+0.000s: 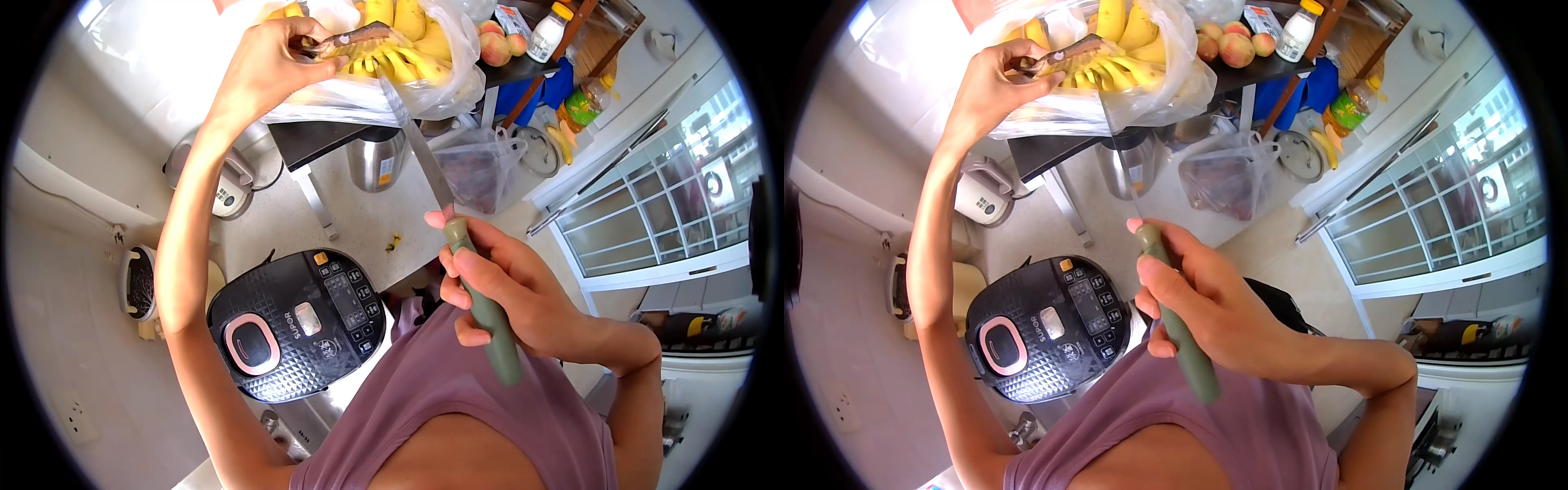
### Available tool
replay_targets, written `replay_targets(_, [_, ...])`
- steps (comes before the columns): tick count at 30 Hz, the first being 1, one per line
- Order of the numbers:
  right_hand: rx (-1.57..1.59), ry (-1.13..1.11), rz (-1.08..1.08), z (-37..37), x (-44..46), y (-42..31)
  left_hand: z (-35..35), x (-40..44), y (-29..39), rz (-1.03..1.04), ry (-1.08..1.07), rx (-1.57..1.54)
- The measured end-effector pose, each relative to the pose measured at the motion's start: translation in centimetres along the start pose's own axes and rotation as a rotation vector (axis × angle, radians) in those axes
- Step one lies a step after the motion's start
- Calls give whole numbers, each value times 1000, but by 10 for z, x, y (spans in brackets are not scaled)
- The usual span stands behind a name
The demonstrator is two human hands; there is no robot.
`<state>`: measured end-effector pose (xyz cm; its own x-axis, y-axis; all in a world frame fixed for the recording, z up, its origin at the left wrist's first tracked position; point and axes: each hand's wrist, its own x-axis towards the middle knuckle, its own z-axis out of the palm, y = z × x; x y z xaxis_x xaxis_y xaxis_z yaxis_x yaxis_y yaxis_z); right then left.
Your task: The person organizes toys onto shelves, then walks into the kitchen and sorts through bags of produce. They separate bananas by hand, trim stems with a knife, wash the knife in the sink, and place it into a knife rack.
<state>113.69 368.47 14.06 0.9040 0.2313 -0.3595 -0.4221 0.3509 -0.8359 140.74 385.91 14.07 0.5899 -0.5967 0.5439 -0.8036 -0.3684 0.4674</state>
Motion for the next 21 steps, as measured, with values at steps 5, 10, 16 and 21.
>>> replay_targets(5, [20,14,22,2,-1,0,-1,1,1,-61,-9,-10])
replay_targets(10, [35,20,-21,3,0,4,-1,1,2,-56,-15,-19])
replay_targets(16, [38,34,-44,3,1,7,0,1,3,-118,-23,-5])
replay_targets(21, [92,49,-66,8,10,8,-1,0,2,-107,-27,25])
